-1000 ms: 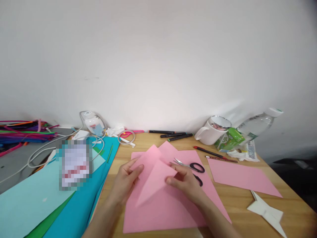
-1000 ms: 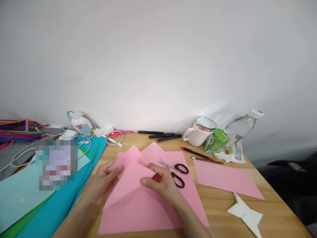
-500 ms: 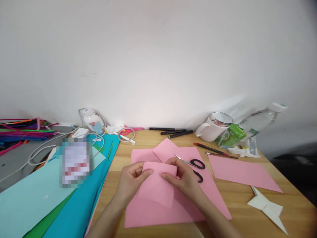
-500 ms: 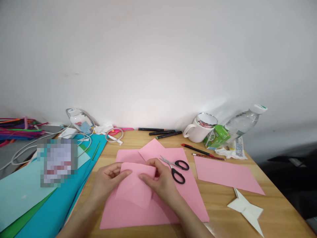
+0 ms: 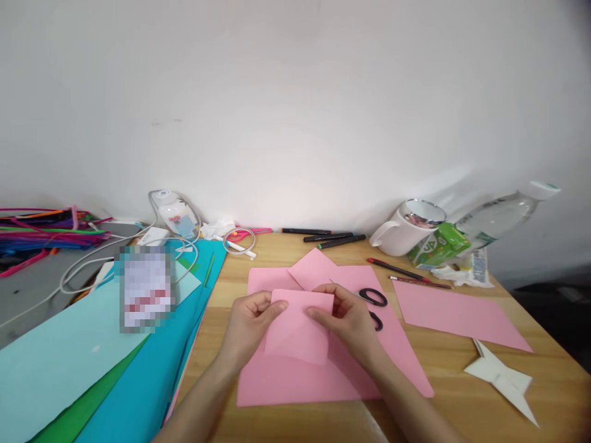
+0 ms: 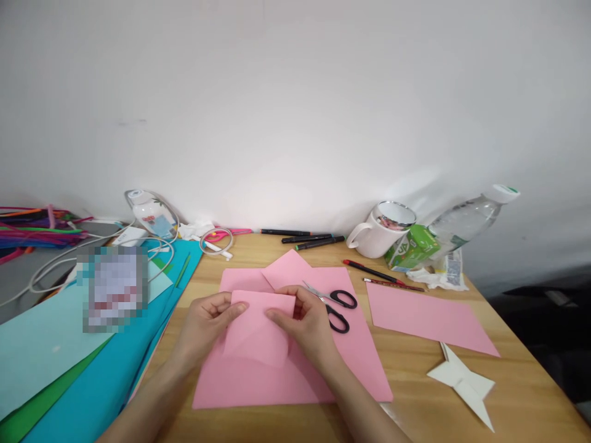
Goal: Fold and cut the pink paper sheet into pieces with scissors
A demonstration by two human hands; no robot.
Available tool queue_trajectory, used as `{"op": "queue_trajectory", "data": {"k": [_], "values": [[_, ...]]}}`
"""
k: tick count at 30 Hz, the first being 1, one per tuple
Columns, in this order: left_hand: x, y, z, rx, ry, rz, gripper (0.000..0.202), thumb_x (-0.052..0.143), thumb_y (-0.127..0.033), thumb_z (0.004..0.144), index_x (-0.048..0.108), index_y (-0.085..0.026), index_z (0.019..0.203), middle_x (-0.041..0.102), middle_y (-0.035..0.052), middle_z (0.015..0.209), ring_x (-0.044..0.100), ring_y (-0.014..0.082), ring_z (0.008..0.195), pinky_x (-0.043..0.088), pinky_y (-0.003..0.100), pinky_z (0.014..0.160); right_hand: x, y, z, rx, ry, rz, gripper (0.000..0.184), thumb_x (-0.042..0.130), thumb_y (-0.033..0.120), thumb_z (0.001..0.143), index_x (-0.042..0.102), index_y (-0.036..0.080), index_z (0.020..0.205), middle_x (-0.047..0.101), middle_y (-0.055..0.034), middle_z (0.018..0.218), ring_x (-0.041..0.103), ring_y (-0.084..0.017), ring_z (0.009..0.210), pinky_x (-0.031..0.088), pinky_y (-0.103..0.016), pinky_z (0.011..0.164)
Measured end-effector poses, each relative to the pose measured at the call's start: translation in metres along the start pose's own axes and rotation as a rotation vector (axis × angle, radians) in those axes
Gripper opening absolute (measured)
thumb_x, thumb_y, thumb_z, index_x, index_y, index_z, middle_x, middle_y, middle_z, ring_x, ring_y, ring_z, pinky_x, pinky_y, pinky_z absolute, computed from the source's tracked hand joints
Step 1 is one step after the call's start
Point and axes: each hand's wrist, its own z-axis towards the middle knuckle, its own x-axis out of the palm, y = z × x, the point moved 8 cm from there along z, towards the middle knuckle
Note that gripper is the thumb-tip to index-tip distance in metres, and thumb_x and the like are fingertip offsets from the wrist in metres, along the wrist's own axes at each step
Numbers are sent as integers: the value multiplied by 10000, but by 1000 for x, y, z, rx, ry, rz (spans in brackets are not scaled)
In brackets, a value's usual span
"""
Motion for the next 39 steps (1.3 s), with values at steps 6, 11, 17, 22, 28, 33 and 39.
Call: {"op": "queue_trajectory", "data": {"k": [6, 11, 17, 22, 28, 33, 39], "values": [[5, 7, 0, -55, 75, -39, 241, 682, -367, 688, 631, -138, 634, 588, 0, 560, 534, 137, 546, 412, 223, 502, -2, 1, 0, 17, -17, -1, 303, 778, 291, 609, 594, 178, 821, 613, 10, 688, 563, -133, 607, 471, -241, 551], [6, 8, 0, -56, 88, -46, 286, 668, -407, 688, 623, -131, 629, 589, 0, 557, 529, 132, 528, 407, 223, 484, -1, 2, -1, 14, -20, -3, 314, 791, 293, 587, 599, 174, 806, 610, 16, 680, 562, -130, 601, 470, -237, 548], [6, 8, 1, -42, 83, -33, 299, 700, -418, 646, 648, -124, 652, 592, 4, 541, 548, 146, 534, 409, 224, 470, -3, 0, 0, 7, -25, -26, 316, 771, 314, 616, 593, 180, 840, 620, 8, 688, 582, -146, 605, 479, -248, 538], [1, 8, 3, -22, 42, -34, 281, 696, -401, 660, 647, -124, 670, 578, -11, 526, 535, 128, 505, 395, 207, 442, 8, -12, 0, 87, 131, 13, 410, 769, 270, 633, 555, 185, 973, 683, -33, 803, 647, -201, 721, 524, -300, 604], [11, 11, 2, -92, 156, -70, 277, 657, -397, 715, 605, -125, 729, 513, -51, 461, 493, 89, 386, 403, 186, 361, 9, -19, -1, 164, 150, 95, 444, 776, 252, 620, 540, 181, 989, 703, -39, 801, 676, -228, 706, 543, -345, 617], [31, 16, -8, -193, 401, -37, 378, 663, -386, 717, 592, -111, 966, 665, 53, 646, 637, 172, 469, 471, 210, 339, 2, -19, 2, 182, 89, 125, 512, 795, 267, 569, 549, 172, 1008, 715, -59, 816, 681, -254, 731, 545, -345, 605], [37, 19, -14, -248, 509, -63, 410, 650, -318, 745, 543, -126, 1091, 677, 53, 690, 599, 136, 349, 442, 180, 288, -2, -16, 3, 128, 56, 9, 652, 749, 289, 627, 469, 177, 1205, 712, -66, 827, 668, -226, 670, 529, -316, 542]]}}
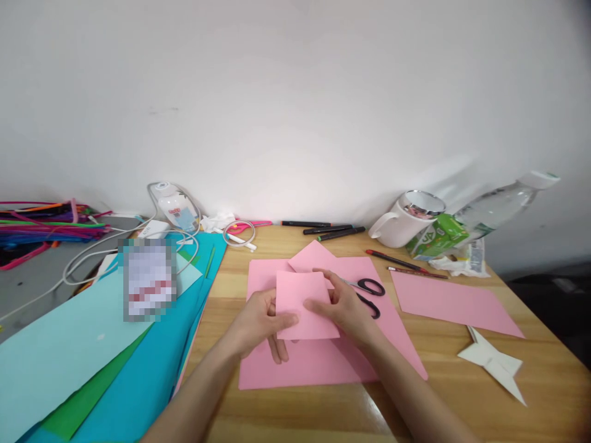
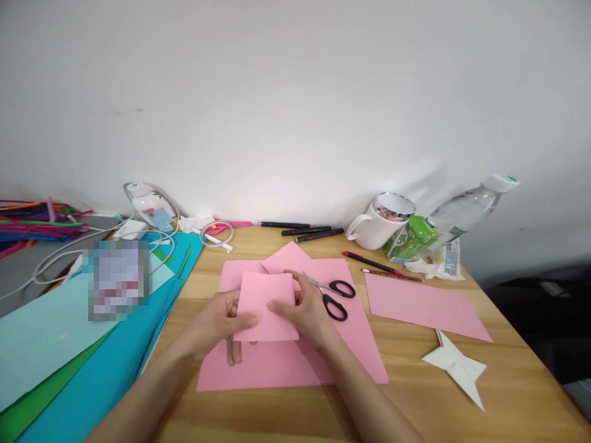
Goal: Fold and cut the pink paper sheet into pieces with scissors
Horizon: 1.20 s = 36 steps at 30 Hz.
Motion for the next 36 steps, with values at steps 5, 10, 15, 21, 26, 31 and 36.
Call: {"op": "queue_trajectory", "data": {"k": [5, 10, 15, 21, 26, 31, 36], "values": [[-9, -9, -3, 7, -32, -213, 571, 694, -291, 712, 450, -126, 1202, 679, 22, 616, 522, 81, 279, 385, 136, 250, -9, 26, -5, -307, -134, -195, 311, 502, 293, 832, 586, 228, 1124, 562, -124, 1240, 610, -260, 992, 524, -372, 726], [-18, -15, -5, 21, -64, -288, 619, 751, -318, 651, 476, -97, 1159, 683, 25, 578, 503, 70, 267, 339, 118, 231, 10, 56, -27, -845, -99, -649, 317, 498, 133, 817, 585, 234, 1104, 335, -104, 1425, 378, -295, 1261, 383, -485, 972], [-14, -14, -5, 45, -9, -239, 620, 710, -353, 693, 438, -123, 1201, 689, 31, 607, 526, 90, 278, 379, 139, 248, 29, 62, -45, -1132, -105, -848, 373, 584, 58, 742, 562, 220, 1077, 439, -122, 1329, 334, -335, 1273, 369, -539, 968], [-7, -23, -9, 163, -2, -155, 513, 666, -284, 747, 449, -163, 1195, 690, 31, 683, 567, 99, 316, 384, 137, 265, 15, 70, -53, -1169, -257, -801, 239, 562, 119, 785, 648, 291, 927, 629, -64, 1097, 488, -301, 1146, 408, -537, 925], [-4, -16, -10, 39, 63, -258, 629, 706, -296, 706, 417, -158, 1247, 687, 13, 636, 558, 104, 303, 385, 146, 244, 19, 70, -57, -1175, -121, -747, 184, 544, 263, 825, 664, 301, 959, 715, -41, 967, 553, -293, 1084, 304, -566, 1004], [-11, -9, -10, -52, -8, -253, 723, 563, -431, 803, 239, -125, 1372, 671, 15, 533, 482, 95, 231, 304, 144, 221, 23, 66, -48, -960, -52, -586, 156, 589, 143, 788, 671, 238, 881, 721, -49, 799, 658, -213, 764, 522, -345, 693], [-36, -32, -20, 203, -387, 118, 529, 382, -512, 864, 589, -94, 1115, 558, -17, 385, 390, 72, 214, 231, 176, 270, -2, 50, -33, -549, -332, -543, 222, 644, 313, 744, 617, 200, 555, 594, -1, 504, 530, -160, 473, 408, -269, 444]]}}
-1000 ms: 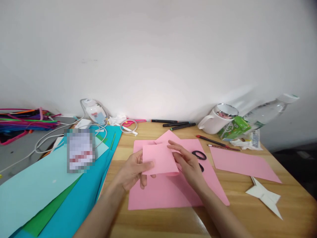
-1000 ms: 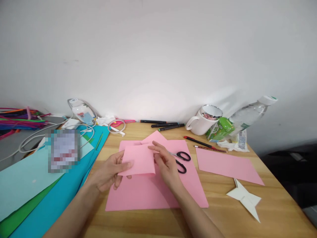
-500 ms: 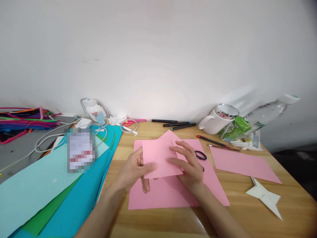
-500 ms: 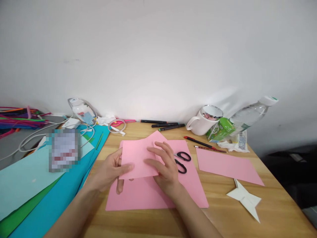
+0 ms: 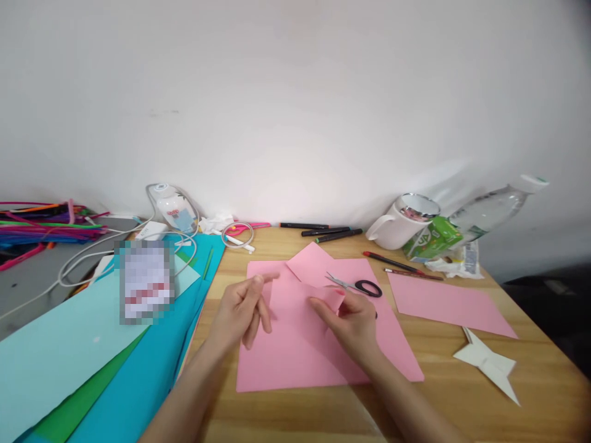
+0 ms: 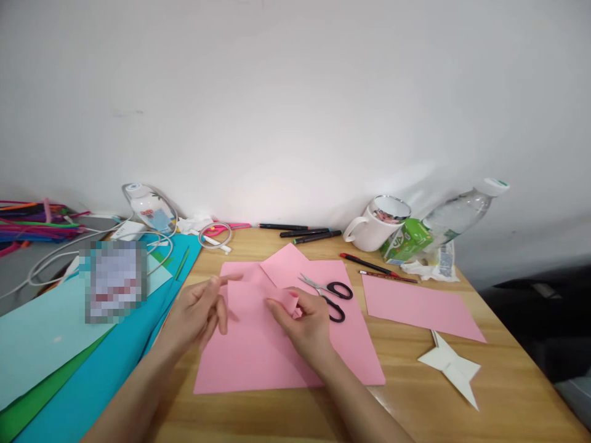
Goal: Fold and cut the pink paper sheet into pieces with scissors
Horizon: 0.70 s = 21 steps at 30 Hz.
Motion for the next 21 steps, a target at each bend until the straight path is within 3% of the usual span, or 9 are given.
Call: {"op": "queue_trajectory", "data": {"k": [3, 6, 9, 12, 21], "values": [[-16, -24, -5, 283, -223, 180, 382, 512, -448, 812, 708, -135, 713, 481, -34, 403, 399, 66, 339, 318, 198, 383, 2, -18, 0, 226, 18, 110, 276, 672, 389, 689, 600, 188, 513, 556, 4, 473, 491, -153, 449, 382, -264, 420], [-17, -38, -10, 447, -289, 224, 167, 638, -331, 731, 719, -185, 732, 560, -10, 580, 505, 112, 547, 389, 217, 517, 7, -27, -1, 349, 66, 243, 240, 696, 404, 659, 644, 182, 584, 618, -13, 555, 539, -176, 501, 426, -281, 456], [-11, -34, -8, 382, -236, 224, 104, 680, -294, 690, 711, -199, 716, 614, 3, 642, 528, 130, 597, 405, 229, 548, 11, -27, -1, 382, 97, 304, 217, 704, 394, 653, 661, 185, 611, 652, -21, 602, 566, -191, 536, 458, -296, 483], [-11, -30, -7, 313, -262, 238, 112, 702, -309, 658, 703, -197, 650, 616, -2, 591, 507, 130, 555, 395, 233, 520, 13, -26, 0, 372, 111, 315, 207, 703, 385, 648, 664, 186, 607, 659, -24, 611, 569, -195, 542, 467, -304, 485], [-12, -30, -8, 279, -286, 193, 73, 699, -248, 656, 702, -184, 623, 603, -17, 546, 466, 90, 447, 373, 208, 437, 16, -29, -2, 386, 131, 308, 217, 705, 378, 652, 674, 167, 612, 652, -22, 594, 568, -188, 537, 452, -295, 492]]}}
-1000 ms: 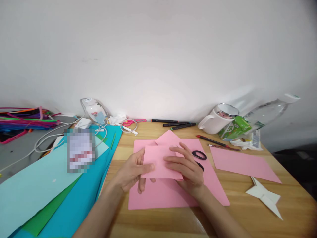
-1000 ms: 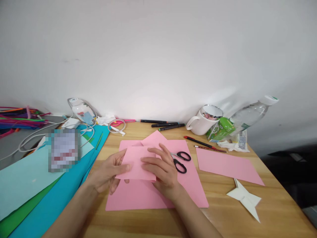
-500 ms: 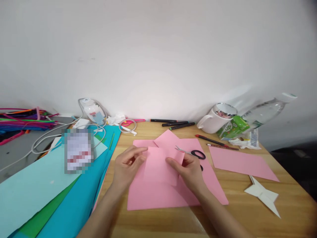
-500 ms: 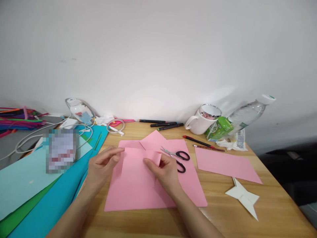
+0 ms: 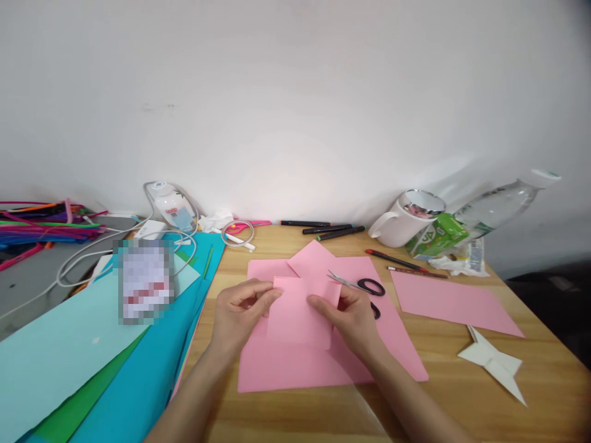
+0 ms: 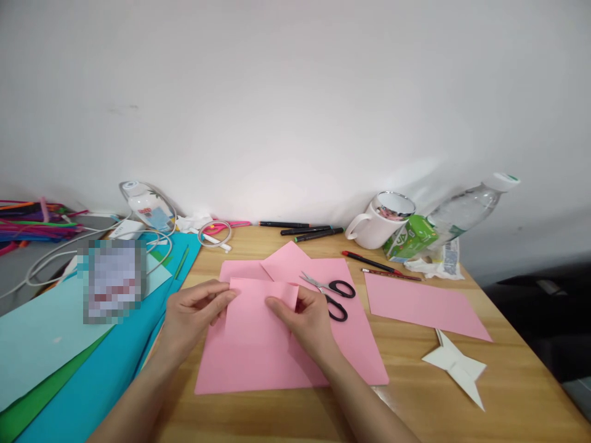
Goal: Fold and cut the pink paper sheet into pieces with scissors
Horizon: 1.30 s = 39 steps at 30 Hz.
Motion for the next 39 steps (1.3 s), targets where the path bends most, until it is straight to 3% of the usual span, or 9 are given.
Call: {"op": "queue_trajectory", "data": {"k": [13, 25, 28, 31, 34, 37, 39], "values": [[-1, 3, 0, -29, -34, -16, 69, 693, -237, 653, 717, -178, 680, 609, -20, 515, 466, 84, 421, 377, 198, 415, 2, 1, -2, 4, 24, -10, 203, 707, 369, 658, 676, 171, 622, 668, -20, 612, 589, -194, 551, 468, -293, 501], [2, 4, 2, -31, 22, 7, 104, 664, -267, 691, 702, -170, 680, 573, -29, 495, 462, 77, 421, 339, 184, 401, 6, -1, -2, 29, 41, 25, 203, 716, 360, 660, 665, 166, 627, 664, -20, 620, 585, -187, 557, 455, -284, 506], [9, 12, 2, -109, 130, 15, 202, 620, -323, 741, 656, -161, 627, 507, -46, 430, 430, 69, 389, 304, 179, 389, 6, -8, 0, 87, 52, 96, 208, 731, 359, 656, 683, 158, 668, 685, -32, 659, 598, -192, 579, 463, -284, 516], [28, 24, -4, -226, 391, 25, 349, 594, -361, 769, 509, -161, 496, 453, -63, 346, 370, 49, 309, 229, 174, 350, 4, -17, 4, 153, 49, 229, 232, 747, 361, 650, 685, 149, 720, 692, -41, 675, 604, -194, 590, 470, -289, 527], [44, 32, -16, -316, 618, -22, 404, 611, -379, 760, 416, -174, 471, 457, -63, 309, 473, 76, 303, 289, 167, 354, -2, -22, 8, 183, 21, 293, 252, 749, 365, 652, 671, 143, 742, 688, -41, 668, 609, -199, 610, 473, -292, 546], [48, 37, -20, -398, 660, -118, 413, 598, -433, 759, 416, -179, 488, 530, -32, 343, 609, 147, 393, 442, 209, 418, -2, -21, 9, 192, 52, 294, 260, 743, 365, 659, 668, 136, 755, 695, -51, 697, 613, -203, 629, 474, -291, 555], [47, 41, -19, -430, 640, -137, 404, 601, -461, 747, 463, -167, 507, 617, 17, 424, 648, 184, 441, 475, 235, 405, 4, -18, 8, 185, 136, 270, 262, 745, 342, 659, 671, 138, 807, 704, -57, 763, 622, -211, 675, 482, -296, 587]]}}
